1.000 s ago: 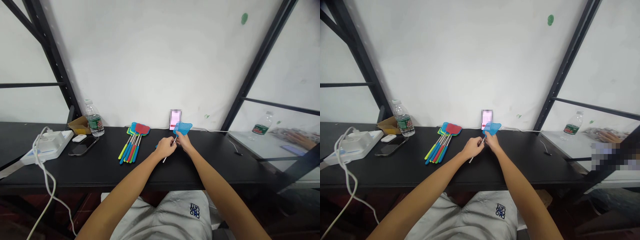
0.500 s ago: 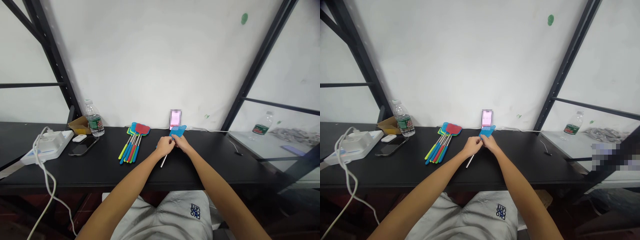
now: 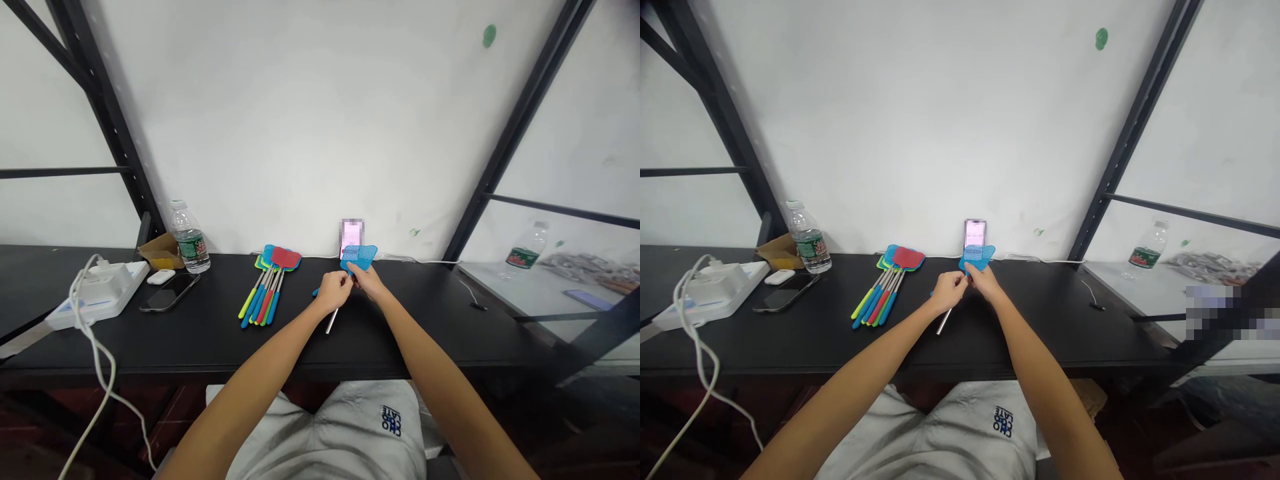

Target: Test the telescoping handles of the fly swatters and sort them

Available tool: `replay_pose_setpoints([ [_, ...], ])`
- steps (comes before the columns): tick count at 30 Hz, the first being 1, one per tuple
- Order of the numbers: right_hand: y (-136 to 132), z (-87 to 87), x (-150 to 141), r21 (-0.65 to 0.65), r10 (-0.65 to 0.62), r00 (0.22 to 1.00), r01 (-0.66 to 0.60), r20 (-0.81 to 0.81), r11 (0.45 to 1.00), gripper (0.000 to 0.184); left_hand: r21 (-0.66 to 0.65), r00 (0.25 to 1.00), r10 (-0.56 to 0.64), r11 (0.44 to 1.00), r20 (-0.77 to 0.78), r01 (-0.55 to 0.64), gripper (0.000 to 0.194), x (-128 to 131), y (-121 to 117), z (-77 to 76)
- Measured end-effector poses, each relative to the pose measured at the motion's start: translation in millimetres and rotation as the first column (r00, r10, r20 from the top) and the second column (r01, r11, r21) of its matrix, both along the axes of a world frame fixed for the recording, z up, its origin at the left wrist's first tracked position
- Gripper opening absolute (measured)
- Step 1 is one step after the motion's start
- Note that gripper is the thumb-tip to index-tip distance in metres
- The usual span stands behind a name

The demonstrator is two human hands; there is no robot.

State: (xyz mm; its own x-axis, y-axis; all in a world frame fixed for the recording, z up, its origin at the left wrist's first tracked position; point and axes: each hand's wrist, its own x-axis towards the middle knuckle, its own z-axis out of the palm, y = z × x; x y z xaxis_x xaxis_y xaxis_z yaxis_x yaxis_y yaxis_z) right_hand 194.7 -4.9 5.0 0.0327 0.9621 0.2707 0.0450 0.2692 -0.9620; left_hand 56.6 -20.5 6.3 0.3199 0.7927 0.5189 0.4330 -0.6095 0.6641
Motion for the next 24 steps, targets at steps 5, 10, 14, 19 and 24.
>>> replay_pose_setpoints([
  [5,-1.4,2.9,1.9,-0.001,-0.033,0.999,0.033,0.004,0.999,0.036,-0.093,0.997,-0.042,0.994,0.071,0.048,0.026,1.2,-3.3,1.4],
  [10,-0.1,1.2,1.1,0.003,-0.032,0.999,0.032,-0.039,0.999,0.036,-0.272,0.969,-0.108,0.947,0.221,0.168,0.024,2.8,-0.8,0.8],
  [14,1.0,1.0,0.4,0.008,-0.023,0.996,0.024,-0.091,1.0,0.037,-0.373,0.903,-0.15,0.874,0.403,0.312,0.022,5.3,2.1,-0.7],
  [19,-1.9,3.2,-2.2,0.015,-0.02,0.993,0.022,-0.12,1.0,0.037,-0.464,0.801,-0.154,0.745,0.579,0.479,0.018,6.1,1.9,2.4],
  [24,0.1,3.3,-8.5,0.028,-0.054,0.99,0.058,-0.131,0.998,0.036,-0.473,0.784,-0.162,0.718,0.599,0.51,0.02,7.4,2.5,0.5],
])
